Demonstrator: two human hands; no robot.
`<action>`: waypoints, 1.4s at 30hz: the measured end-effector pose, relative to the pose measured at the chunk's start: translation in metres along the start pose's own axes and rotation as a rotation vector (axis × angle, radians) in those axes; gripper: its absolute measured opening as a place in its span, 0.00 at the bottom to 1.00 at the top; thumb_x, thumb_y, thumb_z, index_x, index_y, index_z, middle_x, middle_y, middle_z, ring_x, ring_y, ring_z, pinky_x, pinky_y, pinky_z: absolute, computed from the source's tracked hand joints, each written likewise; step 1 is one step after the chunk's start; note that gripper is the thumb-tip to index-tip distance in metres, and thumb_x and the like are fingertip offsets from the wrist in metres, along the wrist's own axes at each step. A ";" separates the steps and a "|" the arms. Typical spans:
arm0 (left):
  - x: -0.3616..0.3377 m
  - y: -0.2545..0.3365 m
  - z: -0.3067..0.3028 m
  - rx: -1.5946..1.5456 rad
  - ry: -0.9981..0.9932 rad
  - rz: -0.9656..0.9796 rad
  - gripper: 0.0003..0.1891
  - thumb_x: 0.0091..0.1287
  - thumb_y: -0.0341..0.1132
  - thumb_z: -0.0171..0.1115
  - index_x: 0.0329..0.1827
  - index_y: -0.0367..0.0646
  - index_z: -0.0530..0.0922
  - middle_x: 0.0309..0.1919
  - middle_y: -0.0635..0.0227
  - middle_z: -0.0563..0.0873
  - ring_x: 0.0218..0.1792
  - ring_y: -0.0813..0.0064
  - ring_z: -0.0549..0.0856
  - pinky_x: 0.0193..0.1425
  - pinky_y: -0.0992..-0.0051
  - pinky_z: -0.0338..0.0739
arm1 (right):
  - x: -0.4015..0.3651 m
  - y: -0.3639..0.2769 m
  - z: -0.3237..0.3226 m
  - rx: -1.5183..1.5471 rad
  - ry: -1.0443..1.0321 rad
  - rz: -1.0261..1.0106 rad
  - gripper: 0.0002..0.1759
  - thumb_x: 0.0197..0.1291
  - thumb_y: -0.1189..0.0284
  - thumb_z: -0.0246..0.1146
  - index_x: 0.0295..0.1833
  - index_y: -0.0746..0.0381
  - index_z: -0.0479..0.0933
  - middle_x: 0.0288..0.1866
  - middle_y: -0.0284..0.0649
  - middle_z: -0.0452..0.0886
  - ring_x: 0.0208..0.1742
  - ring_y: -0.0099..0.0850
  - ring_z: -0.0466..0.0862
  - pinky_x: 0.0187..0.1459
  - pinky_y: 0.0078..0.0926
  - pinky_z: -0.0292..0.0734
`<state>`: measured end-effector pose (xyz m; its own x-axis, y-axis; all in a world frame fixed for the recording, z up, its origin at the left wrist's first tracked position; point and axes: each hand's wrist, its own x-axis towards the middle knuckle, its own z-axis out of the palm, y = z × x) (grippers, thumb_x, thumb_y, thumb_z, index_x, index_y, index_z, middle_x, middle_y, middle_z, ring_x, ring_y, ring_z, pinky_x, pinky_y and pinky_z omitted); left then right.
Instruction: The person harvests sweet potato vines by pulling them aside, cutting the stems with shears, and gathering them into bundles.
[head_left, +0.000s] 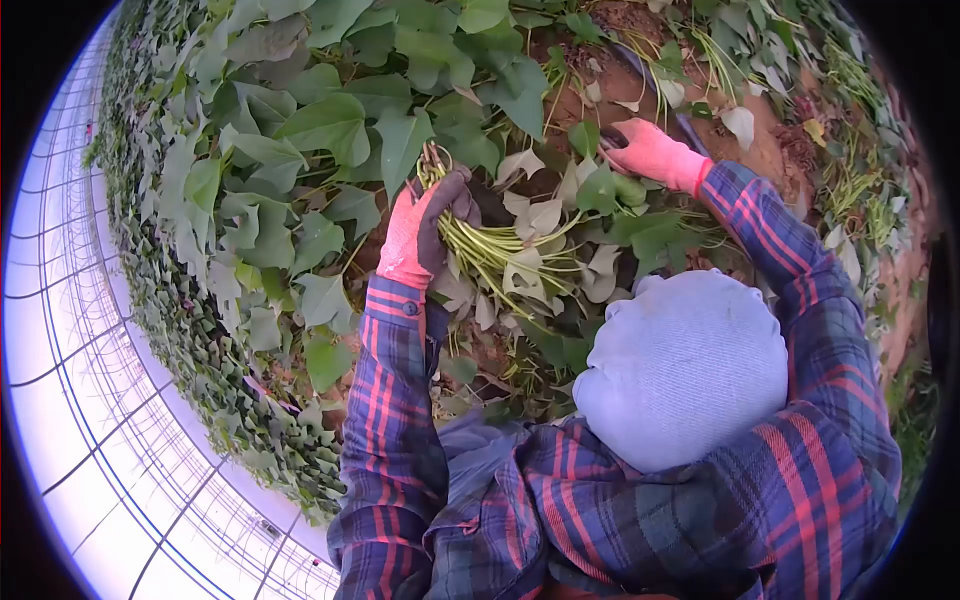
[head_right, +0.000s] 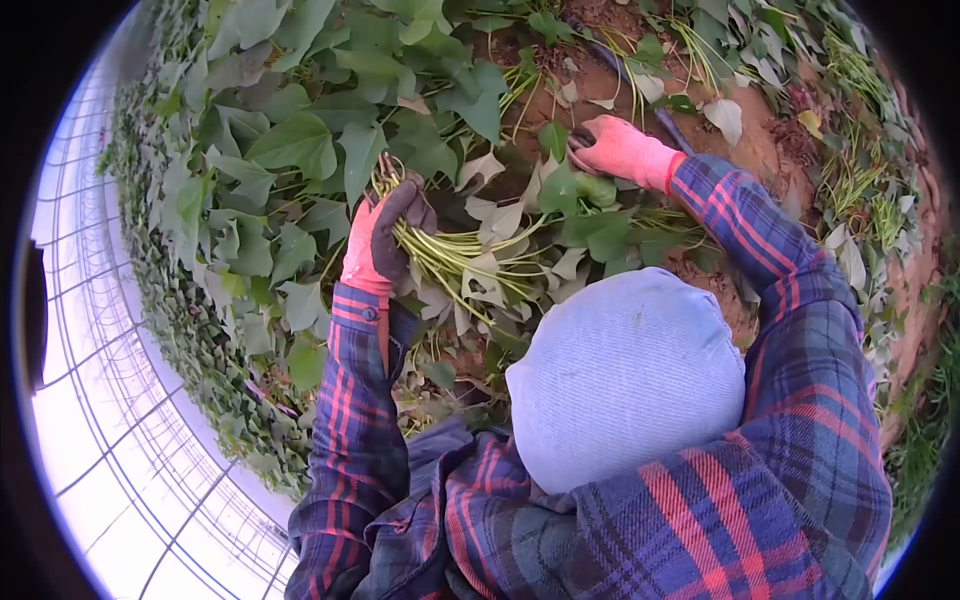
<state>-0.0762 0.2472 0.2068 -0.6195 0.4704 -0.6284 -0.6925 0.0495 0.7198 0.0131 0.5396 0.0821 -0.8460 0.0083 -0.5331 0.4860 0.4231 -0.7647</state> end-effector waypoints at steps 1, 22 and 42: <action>-0.007 0.002 -0.007 0.016 0.020 0.007 0.10 0.67 0.34 0.59 0.43 0.35 0.75 0.22 0.69 0.75 0.23 0.73 0.77 0.28 0.74 0.72 | 0.004 -0.008 0.003 -0.101 -0.008 -0.085 0.14 0.54 0.63 0.57 0.33 0.65 0.74 0.28 0.48 0.79 0.27 0.39 0.78 0.35 0.29 0.72; 0.102 0.007 0.102 1.389 -0.154 0.108 0.26 0.65 0.43 0.54 0.67 0.49 0.69 0.54 0.51 0.81 0.54 0.54 0.80 0.60 0.62 0.74 | 0.028 -0.005 -0.008 0.044 0.170 -0.230 0.18 0.66 0.59 0.55 0.45 0.65 0.76 0.26 0.42 0.78 0.28 0.30 0.75 0.36 0.32 0.71; 0.118 0.031 -0.148 1.205 0.746 0.293 0.20 0.62 0.44 0.59 0.47 0.36 0.80 0.43 0.48 0.85 0.48 0.50 0.83 0.54 0.62 0.74 | 0.093 0.027 -0.091 1.106 0.402 0.122 0.12 0.66 0.63 0.57 0.47 0.57 0.79 0.31 0.35 0.81 0.20 0.23 0.73 0.20 0.19 0.63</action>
<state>-0.2253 0.1735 0.1116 -0.9871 0.0523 -0.1515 -0.0159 0.9086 0.4173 -0.0722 0.6337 0.0448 -0.6932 0.3626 -0.6229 0.3265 -0.6124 -0.7199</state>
